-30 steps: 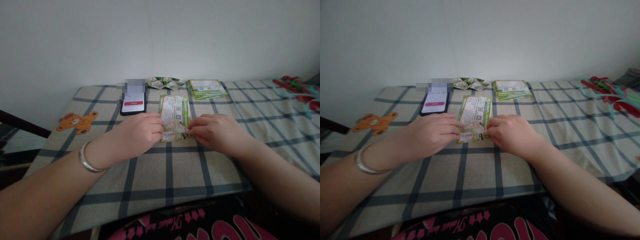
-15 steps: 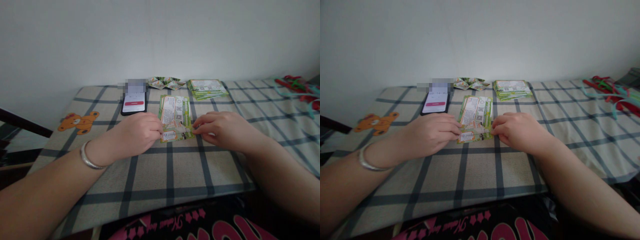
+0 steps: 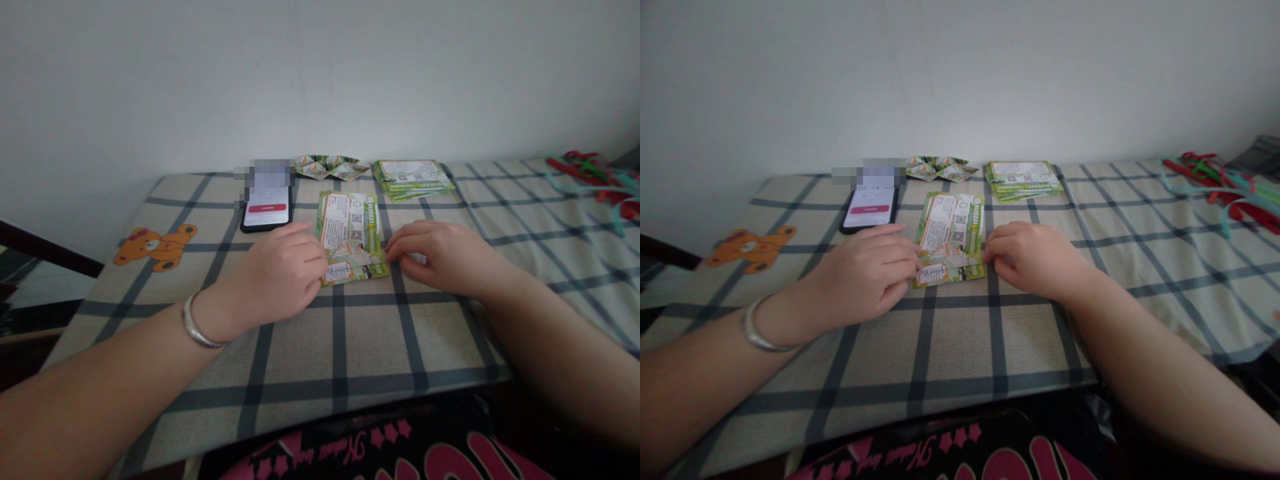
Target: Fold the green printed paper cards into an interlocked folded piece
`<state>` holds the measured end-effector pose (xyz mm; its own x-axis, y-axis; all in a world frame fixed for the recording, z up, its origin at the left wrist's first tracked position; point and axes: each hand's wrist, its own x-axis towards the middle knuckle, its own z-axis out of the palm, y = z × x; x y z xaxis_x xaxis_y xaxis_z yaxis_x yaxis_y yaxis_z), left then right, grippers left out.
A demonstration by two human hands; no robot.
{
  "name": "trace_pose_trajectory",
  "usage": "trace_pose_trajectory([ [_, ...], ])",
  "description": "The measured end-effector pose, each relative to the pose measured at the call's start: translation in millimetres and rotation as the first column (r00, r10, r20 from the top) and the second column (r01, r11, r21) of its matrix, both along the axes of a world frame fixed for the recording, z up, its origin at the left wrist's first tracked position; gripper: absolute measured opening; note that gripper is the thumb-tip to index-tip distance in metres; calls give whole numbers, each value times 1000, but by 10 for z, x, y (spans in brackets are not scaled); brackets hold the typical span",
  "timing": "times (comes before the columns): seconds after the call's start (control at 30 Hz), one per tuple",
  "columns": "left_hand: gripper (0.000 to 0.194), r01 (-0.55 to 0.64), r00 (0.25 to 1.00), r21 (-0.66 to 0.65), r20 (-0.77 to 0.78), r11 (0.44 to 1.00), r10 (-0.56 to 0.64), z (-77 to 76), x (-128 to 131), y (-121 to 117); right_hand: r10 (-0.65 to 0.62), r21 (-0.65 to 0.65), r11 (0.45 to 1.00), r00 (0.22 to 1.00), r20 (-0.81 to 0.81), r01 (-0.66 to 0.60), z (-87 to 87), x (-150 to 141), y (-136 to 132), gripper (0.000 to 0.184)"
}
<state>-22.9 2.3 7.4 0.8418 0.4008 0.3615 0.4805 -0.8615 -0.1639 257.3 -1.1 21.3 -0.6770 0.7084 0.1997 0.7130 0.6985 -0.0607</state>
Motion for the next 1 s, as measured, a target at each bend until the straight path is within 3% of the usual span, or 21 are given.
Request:
trace_pose_trajectory([
  [0.17,19,-29,999,-8,-46,1000,29,9,12,3,-109,-33,994,981,-161,105,-100,-112,11,19],
  [0.27,19,-56,998,-20,-15,998,56,-13,4,12,-56,8,998,970,-237,60,-165,-163,19,20],
  [0.53,17,-104,991,-116,69,988,112,-94,8,55,16,37,999,977,-214,-8,-257,-189,55,22],
  [0.7,40,-143,988,-120,46,982,150,-130,6,48,29,48,999,974,-225,-18,-255,-209,40,21],
  [1.0,50,-169,983,-223,27,960,180,-163,22,55,78,46,997,967,-242,-69,-284,-242,43,20],
])
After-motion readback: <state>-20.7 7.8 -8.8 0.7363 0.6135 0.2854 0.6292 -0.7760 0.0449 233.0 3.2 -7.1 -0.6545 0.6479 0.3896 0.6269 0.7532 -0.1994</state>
